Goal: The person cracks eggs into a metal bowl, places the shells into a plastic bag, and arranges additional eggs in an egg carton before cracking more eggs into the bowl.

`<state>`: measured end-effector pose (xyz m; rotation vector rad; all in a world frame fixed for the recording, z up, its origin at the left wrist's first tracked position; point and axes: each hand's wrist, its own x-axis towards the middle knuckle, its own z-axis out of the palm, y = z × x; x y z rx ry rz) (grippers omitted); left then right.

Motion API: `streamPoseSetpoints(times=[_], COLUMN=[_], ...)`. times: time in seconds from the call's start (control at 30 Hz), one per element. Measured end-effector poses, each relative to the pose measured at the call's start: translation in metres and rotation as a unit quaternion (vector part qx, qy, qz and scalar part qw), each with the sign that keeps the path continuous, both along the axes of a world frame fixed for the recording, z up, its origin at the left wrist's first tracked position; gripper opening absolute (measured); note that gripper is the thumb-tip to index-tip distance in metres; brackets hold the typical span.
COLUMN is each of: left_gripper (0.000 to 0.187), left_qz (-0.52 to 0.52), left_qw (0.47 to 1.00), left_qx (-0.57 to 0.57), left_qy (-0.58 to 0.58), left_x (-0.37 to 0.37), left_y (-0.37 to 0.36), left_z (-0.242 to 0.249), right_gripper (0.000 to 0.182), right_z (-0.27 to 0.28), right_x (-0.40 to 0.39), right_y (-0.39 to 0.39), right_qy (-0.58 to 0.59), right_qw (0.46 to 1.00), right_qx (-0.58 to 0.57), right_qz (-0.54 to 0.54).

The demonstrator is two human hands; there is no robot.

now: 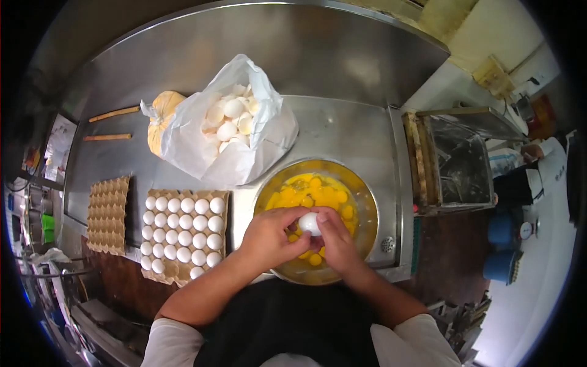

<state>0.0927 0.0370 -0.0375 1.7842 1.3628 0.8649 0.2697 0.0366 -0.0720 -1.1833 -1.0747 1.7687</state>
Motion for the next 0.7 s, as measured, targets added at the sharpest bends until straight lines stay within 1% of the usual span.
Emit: streamPoseSetpoints(times=[0.1, 0.23, 0.3, 0.37, 0.4, 0.5, 0.57, 0.7], left_gripper=[0.040, 0.038, 0.037, 0.036, 0.036, 0.037, 0.037, 0.037], left_qz=[-0.004, 0.014, 0.017, 0.012, 0.010, 0.005, 0.006, 0.005], left_qw=[1.000, 0.998, 0.996, 0.987, 0.987, 0.987, 0.996, 0.999], left_qx=[0.018, 0.051, 0.063, 0.125, 0.127, 0.124, 0.056, 0.023], left_qy=[0.019, 0.046, 0.057, 0.102, 0.102, 0.106, 0.065, 0.038], left_x=[0.004, 0.010, 0.013, 0.016, 0.017, 0.020, 0.021, 0.020], left_y=[0.002, 0.004, 0.005, 0.007, 0.008, 0.011, 0.013, 0.017], left_z=[-0.005, -0.007, -0.009, -0.012, -0.012, -0.012, -0.010, -0.009], right_gripper=[0.032, 0.030, 0.029, 0.029, 0.029, 0.030, 0.030, 0.032], right_z=[-0.002, -0.010, -0.008, -0.007, -0.008, -0.013, -0.010, -0.003], right_x=[0.001, 0.004, 0.007, 0.008, 0.010, 0.017, 0.022, 0.024], right_y=[0.002, 0.006, 0.010, 0.012, 0.013, 0.016, 0.019, 0.027], right_qy=[0.013, 0.017, 0.004, 0.010, 0.016, 0.010, 0.003, -0.013], right_qw=[1.000, 1.000, 1.000, 1.000, 1.000, 0.999, 0.998, 0.995], right_qx=[0.001, -0.007, -0.002, -0.010, -0.021, -0.027, -0.044, -0.081], right_qz=[-0.001, -0.002, 0.015, 0.011, 0.010, 0.029, 0.042, 0.063])
